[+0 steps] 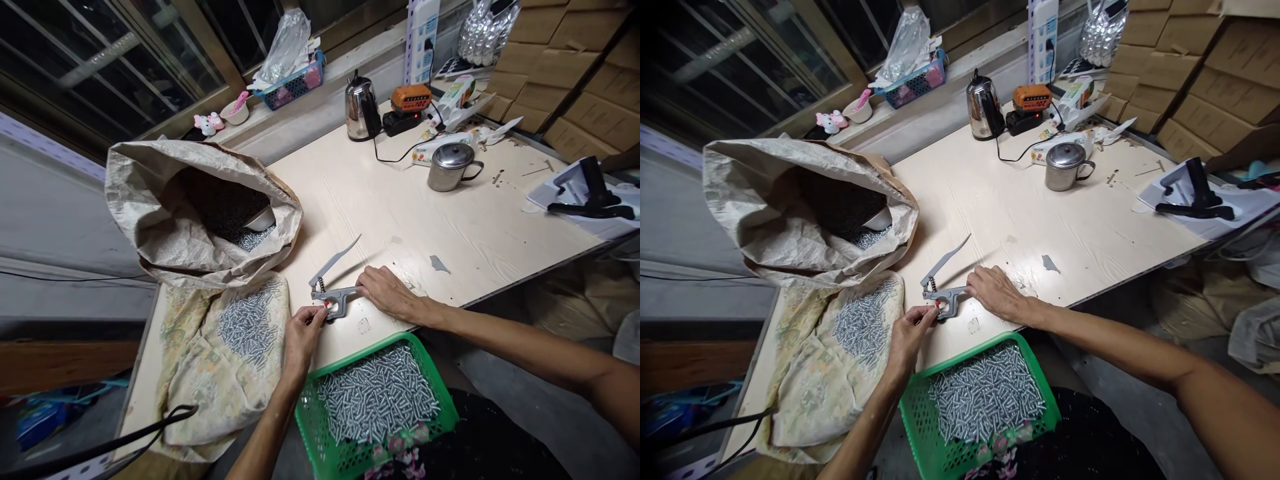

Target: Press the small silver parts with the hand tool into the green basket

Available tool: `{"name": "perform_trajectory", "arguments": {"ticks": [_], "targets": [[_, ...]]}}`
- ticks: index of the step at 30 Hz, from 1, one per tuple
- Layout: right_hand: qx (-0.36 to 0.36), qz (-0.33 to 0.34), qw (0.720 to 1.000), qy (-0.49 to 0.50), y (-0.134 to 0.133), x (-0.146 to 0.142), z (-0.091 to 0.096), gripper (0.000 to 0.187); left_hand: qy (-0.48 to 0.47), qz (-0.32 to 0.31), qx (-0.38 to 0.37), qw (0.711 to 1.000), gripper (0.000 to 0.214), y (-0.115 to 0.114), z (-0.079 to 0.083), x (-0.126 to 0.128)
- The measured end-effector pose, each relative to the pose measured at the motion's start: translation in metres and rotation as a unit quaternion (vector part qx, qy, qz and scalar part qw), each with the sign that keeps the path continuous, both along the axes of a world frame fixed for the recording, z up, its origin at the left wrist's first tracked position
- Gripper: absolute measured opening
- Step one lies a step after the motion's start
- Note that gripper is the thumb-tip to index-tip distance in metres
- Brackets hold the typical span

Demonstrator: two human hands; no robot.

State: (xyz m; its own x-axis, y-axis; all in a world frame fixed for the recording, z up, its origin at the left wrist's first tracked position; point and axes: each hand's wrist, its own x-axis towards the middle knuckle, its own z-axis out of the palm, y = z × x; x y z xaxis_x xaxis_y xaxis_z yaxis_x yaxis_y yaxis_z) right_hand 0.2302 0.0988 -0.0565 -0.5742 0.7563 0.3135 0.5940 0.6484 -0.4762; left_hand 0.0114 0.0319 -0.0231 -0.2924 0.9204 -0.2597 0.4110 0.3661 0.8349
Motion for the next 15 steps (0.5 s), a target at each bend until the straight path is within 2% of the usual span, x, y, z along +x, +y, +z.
{"name": "perform_trajectory", "arguments": {"ticks": [5,9,15], "targets": [[-0.009,0.013,1.0,-0.02,0.001,0.0,-0.002,0.027,0.062,-0.058,-0.021,0.996,0.033,0.001,0.003,-0.004],[0.015,0.041,0.997,-0.056,0.002,0.001,-0.004,0.026,0.007,-0.071,-0.121,0.99,0.039,0.002,0.005,-0.008],[0.075,0.047,0.991,-0.099,-0.002,0.005,-0.002,0.018,-0.047,-0.104,-0.264,0.958,0.05,0.001,0.013,-0.007]]}}
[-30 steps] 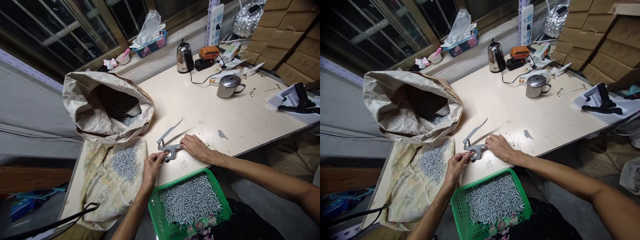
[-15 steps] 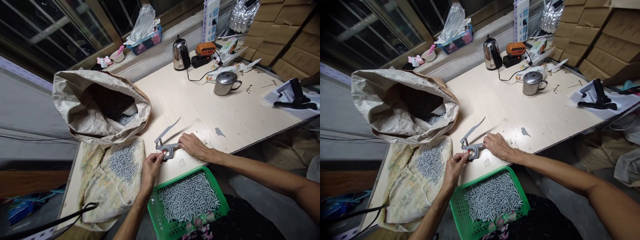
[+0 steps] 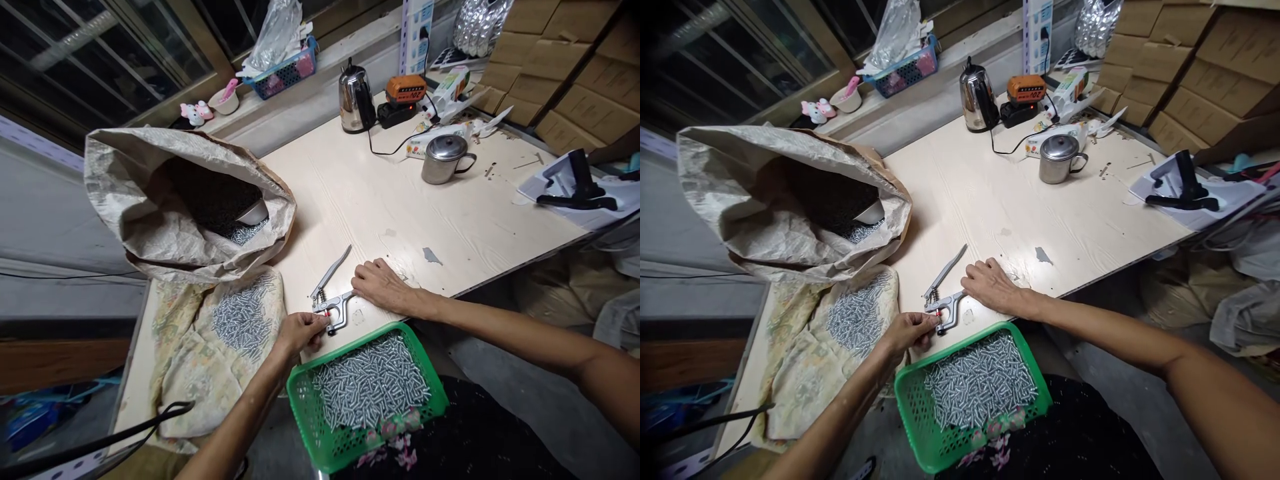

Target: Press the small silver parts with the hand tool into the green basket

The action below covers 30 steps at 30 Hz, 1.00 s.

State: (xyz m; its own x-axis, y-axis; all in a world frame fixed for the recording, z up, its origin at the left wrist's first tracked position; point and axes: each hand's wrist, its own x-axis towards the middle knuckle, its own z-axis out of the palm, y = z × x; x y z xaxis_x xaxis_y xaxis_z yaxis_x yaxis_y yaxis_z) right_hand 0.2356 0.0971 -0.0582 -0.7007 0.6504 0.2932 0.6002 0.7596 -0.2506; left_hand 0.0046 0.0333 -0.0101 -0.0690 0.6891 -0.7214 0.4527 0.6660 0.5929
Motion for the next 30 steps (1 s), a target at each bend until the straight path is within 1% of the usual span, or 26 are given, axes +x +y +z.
{"name": "perform_trajectory", "arguments": {"ticks": [2,4,7,10,17,24,27,30], "targets": [[0.002,0.005,1.0,-0.009,-0.001,0.001,0.001,0.016,-0.008,0.001,-0.022,1.0,0.051,-0.002,0.003,0.003],[0.004,0.012,1.0,-0.02,-0.003,0.001,0.003,0.015,-0.015,0.011,-0.028,0.999,0.052,-0.006,0.004,0.007],[0.01,0.019,0.999,-0.042,-0.004,0.001,0.006,0.014,-0.009,0.038,-0.004,0.999,0.054,-0.013,0.006,0.013],[0.009,0.028,0.998,-0.051,-0.004,0.0,0.009,0.014,0.002,0.05,0.017,0.999,0.055,-0.019,0.007,0.019],[0.009,0.037,0.998,-0.043,-0.005,0.001,0.009,0.015,0.006,0.048,0.035,0.998,0.054,-0.023,0.014,0.03],[0.03,0.032,0.999,-0.026,-0.005,0.001,0.005,0.015,0.02,0.053,0.056,0.997,0.051,-0.028,0.011,0.031],[0.022,0.033,0.999,-0.028,-0.006,0.002,0.005,0.014,0.032,0.05,0.072,0.996,0.05,-0.03,0.01,0.031],[-0.002,0.032,0.999,-0.033,-0.005,0.003,0.011,0.014,0.029,0.043,0.069,0.996,0.049,-0.031,0.01,0.03]]}}
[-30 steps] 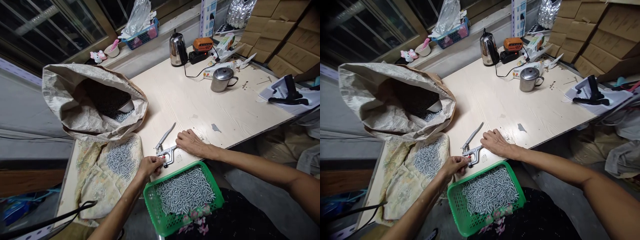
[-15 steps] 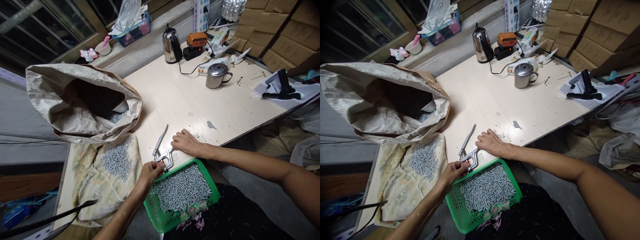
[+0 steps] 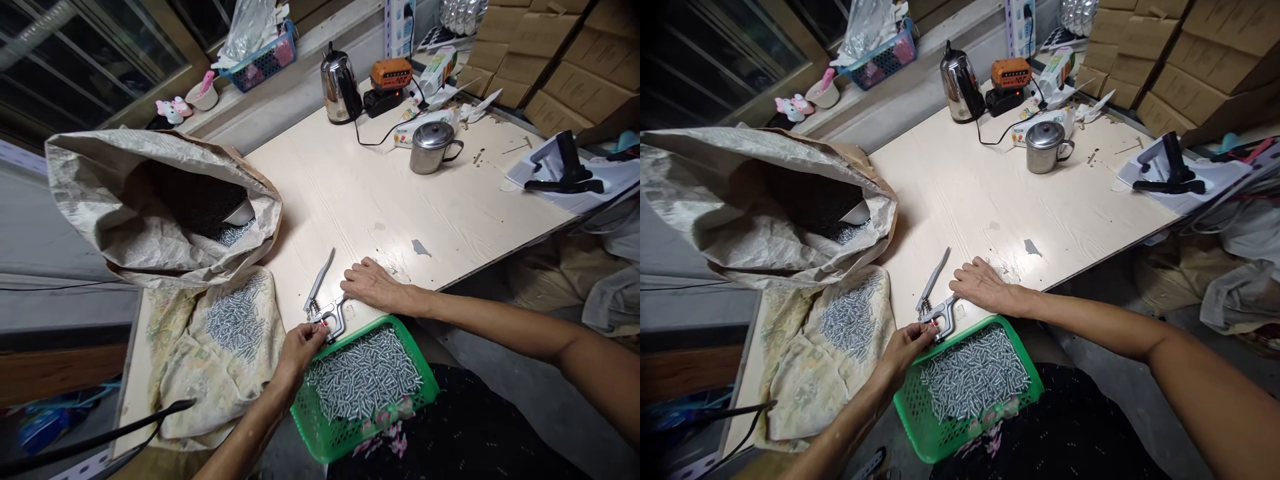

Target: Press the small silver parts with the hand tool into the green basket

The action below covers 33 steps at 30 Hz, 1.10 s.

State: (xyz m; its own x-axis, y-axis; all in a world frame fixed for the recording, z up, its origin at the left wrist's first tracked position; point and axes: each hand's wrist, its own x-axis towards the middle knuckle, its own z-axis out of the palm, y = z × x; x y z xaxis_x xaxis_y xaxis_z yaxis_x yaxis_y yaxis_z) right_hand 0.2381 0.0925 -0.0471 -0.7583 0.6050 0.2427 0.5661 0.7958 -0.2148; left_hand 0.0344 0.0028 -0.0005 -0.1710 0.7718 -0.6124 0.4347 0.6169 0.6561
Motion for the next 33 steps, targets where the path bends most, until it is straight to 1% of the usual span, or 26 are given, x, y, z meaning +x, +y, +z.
{"name": "perform_trajectory", "arguments": {"ticks": [3,6,8,11,13,16,22,25,26,27,29,30,32,33], "targets": [[-0.005,0.015,1.0,0.011,0.005,-0.008,0.011,0.017,-0.004,-0.004,-0.002,1.0,0.05,0.0,-0.001,-0.001],[0.031,0.067,0.997,0.024,0.015,-0.026,0.02,0.014,-0.004,-0.001,0.006,1.0,0.051,0.0,-0.002,-0.002],[0.053,0.088,0.995,0.014,0.025,-0.039,0.021,0.02,0.0,0.007,0.007,1.0,0.051,-0.001,-0.002,-0.001],[0.047,0.076,0.995,-0.038,0.042,-0.051,0.017,0.018,0.007,0.01,0.002,1.0,0.049,-0.002,-0.001,0.0],[0.042,0.08,0.993,-0.069,0.051,-0.051,0.013,0.017,0.006,0.009,0.002,1.0,0.046,-0.002,-0.001,0.0],[0.044,0.087,0.992,-0.082,0.056,-0.044,0.009,0.021,0.004,0.011,0.007,1.0,0.044,-0.002,-0.002,0.0],[0.018,0.045,0.996,-0.076,0.045,-0.031,0.011,0.022,0.007,-0.005,0.008,1.0,0.04,-0.002,-0.001,-0.002],[-0.019,0.03,0.998,-0.061,0.043,-0.024,0.015,0.015,0.011,-0.007,0.009,1.0,0.04,-0.002,-0.001,-0.003],[-0.034,0.024,0.998,-0.049,0.042,-0.02,0.016,0.019,0.01,-0.007,0.008,1.0,0.04,-0.002,-0.001,-0.003],[-0.05,0.019,0.998,-0.037,0.042,-0.015,0.017,0.035,0.01,-0.007,0.007,1.0,0.04,-0.002,-0.001,-0.003],[-0.084,0.019,0.996,-0.02,0.042,0.0,0.016,0.077,0.01,-0.009,0.006,1.0,0.041,-0.002,-0.002,-0.004],[-0.101,0.03,0.994,-0.021,0.041,0.007,0.015,0.089,0.011,-0.011,0.005,1.0,0.041,-0.002,-0.002,-0.004],[-0.129,0.054,0.99,-0.028,0.04,0.022,0.011,0.102,0.013,-0.014,0.006,1.0,0.042,-0.002,-0.003,-0.005],[-0.137,0.066,0.988,-0.028,0.04,0.027,0.009,0.106,0.011,-0.014,0.004,1.0,0.042,-0.002,-0.003,-0.005]]}}
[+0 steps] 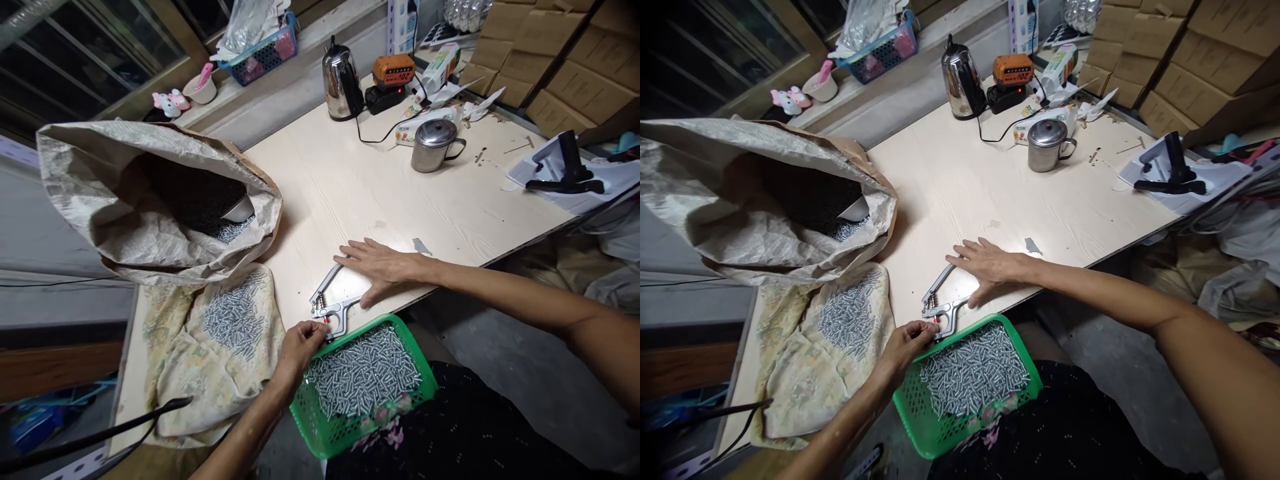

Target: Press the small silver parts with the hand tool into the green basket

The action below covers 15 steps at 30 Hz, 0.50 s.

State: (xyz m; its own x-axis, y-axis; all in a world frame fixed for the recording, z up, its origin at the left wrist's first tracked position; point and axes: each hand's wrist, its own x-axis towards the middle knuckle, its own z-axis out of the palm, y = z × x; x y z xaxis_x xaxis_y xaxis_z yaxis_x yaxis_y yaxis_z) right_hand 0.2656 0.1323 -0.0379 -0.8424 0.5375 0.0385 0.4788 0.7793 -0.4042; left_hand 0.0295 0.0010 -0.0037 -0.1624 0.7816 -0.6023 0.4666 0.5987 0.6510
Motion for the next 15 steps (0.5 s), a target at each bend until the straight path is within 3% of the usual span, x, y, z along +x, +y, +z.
{"name": "perform_trajectory", "arguments": {"ticks": [5,10,15], "targets": [[-0.007,0.02,0.999,0.029,-0.004,0.008,-0.002,0.105,-0.007,0.003,-0.009,1.0,0.044,0.001,0.002,0.001],[0.016,0.013,0.998,0.067,-0.008,0.004,0.007,0.079,0.001,-0.005,-0.011,1.0,0.045,0.002,0.0,0.002],[0.026,0.009,0.999,0.03,-0.015,0.004,0.022,0.063,0.016,-0.026,-0.034,0.999,0.047,0.005,0.002,0.0]]}}
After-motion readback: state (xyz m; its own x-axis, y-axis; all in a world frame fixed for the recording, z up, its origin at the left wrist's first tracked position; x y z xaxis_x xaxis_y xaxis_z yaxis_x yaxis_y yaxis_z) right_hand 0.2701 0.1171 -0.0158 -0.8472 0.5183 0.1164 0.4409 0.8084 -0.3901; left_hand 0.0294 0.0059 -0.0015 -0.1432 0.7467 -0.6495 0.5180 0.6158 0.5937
